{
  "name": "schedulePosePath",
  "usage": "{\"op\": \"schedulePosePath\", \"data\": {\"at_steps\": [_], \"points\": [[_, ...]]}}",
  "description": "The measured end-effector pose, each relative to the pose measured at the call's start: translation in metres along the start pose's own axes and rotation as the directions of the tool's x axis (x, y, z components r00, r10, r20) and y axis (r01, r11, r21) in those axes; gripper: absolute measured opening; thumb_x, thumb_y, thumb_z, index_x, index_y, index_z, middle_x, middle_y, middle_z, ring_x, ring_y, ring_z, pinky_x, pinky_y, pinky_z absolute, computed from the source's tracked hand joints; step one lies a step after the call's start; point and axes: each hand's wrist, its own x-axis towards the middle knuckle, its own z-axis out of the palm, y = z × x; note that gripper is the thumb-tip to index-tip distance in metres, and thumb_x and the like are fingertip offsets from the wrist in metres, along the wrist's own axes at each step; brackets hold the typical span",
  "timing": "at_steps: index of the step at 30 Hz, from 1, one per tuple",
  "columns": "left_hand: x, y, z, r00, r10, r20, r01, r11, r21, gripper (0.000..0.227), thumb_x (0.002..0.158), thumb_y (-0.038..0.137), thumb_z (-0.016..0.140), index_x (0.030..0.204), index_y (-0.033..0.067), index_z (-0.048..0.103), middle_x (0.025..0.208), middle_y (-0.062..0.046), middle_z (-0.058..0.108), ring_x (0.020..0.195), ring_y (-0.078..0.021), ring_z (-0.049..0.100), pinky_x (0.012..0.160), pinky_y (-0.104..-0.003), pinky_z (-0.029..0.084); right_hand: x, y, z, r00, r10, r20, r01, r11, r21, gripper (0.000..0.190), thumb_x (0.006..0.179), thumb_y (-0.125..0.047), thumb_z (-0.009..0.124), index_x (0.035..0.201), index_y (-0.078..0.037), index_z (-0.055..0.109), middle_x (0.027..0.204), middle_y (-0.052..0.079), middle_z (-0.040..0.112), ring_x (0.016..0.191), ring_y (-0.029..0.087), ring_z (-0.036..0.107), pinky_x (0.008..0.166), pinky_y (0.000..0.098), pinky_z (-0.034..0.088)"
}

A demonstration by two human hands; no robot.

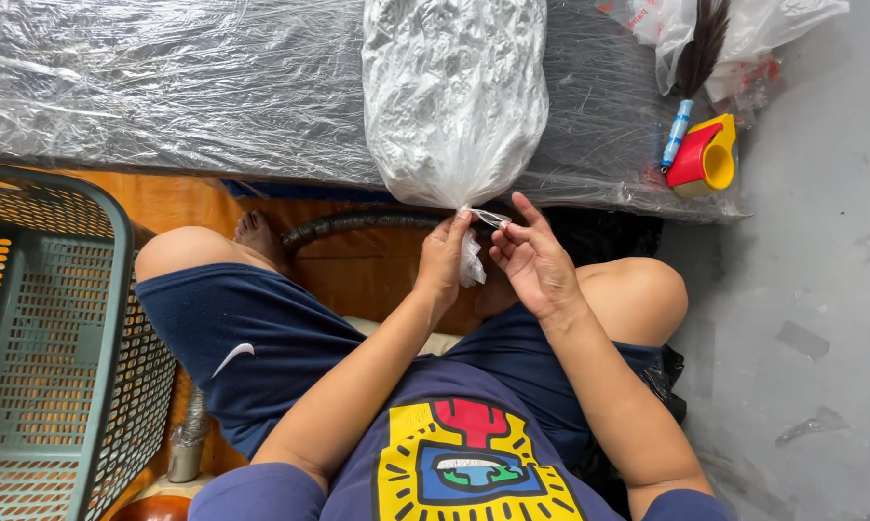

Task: Compressing a bag of material using a vacuum, tying it, taping it, and placing it in a shipping bag.

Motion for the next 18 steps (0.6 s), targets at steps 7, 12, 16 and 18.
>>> {"op": "schedulePosePath", "data": {"at_steps": [7,12,16,18], "points": [[0.008,-0.007,-0.001,1.0,0.015,-0.007,-0.015,1.0,0.001,0.032,0.089,0.042,0.079,0.101,0.0122,0.079,0.076,-0.004,0.067,0.065,-0.0086,0.065,0.058,-0.023,0.057,0.003,-0.005,-0.028,0.731,-0.59,0.343,0.512,0.14,-0.848,0.062,0.077,0.004,0.073,0.136,-0.013,0.065,0.108,0.007,0.061,0.097,0.02,0.069,0.083,0.0298,0.057],[0.014,-0.013,-0.003,1.0,0.029,-0.01,-0.029,1.0,0.003,0.032,0.089,0.042,0.079,0.1,0.0122,0.079,0.076,-0.004,0.067,0.065,-0.0085,0.065,0.058,-0.023,0.057,0.016,-0.013,-0.021,0.363,-0.375,0.853,0.466,-0.72,-0.515,0.043,0.095,-0.025,0.072,0.138,-0.025,0.069,0.117,0.003,0.057,0.11,0.024,0.061,0.096,0.0411,0.048],[0.009,-0.009,-0.001,0.999,0.034,-0.02,-0.034,0.999,0.001,0.032,0.088,0.043,0.079,0.1,0.0129,0.079,0.075,-0.004,0.067,0.065,-0.0088,0.064,0.058,-0.023,0.057,0.018,-0.021,-0.007,0.305,-0.317,0.898,0.474,-0.767,-0.432,0.031,0.099,-0.029,0.071,0.13,-0.028,0.073,0.109,-0.002,0.059,0.103,0.018,0.063,0.093,0.0361,0.048],[0.006,-0.007,0.0,0.999,0.039,-0.004,-0.039,0.999,0.0,0.033,0.089,0.042,0.078,0.101,0.0114,0.078,0.076,-0.003,0.066,0.067,-0.0084,0.064,0.06,-0.023,0.056,0.016,-0.025,0.002,0.254,-0.334,0.908,0.554,-0.72,-0.419,0.014,0.099,-0.025,0.072,0.111,-0.02,0.078,0.098,0.0,0.061,0.094,0.02,0.066,0.089,0.037,0.05]]}}
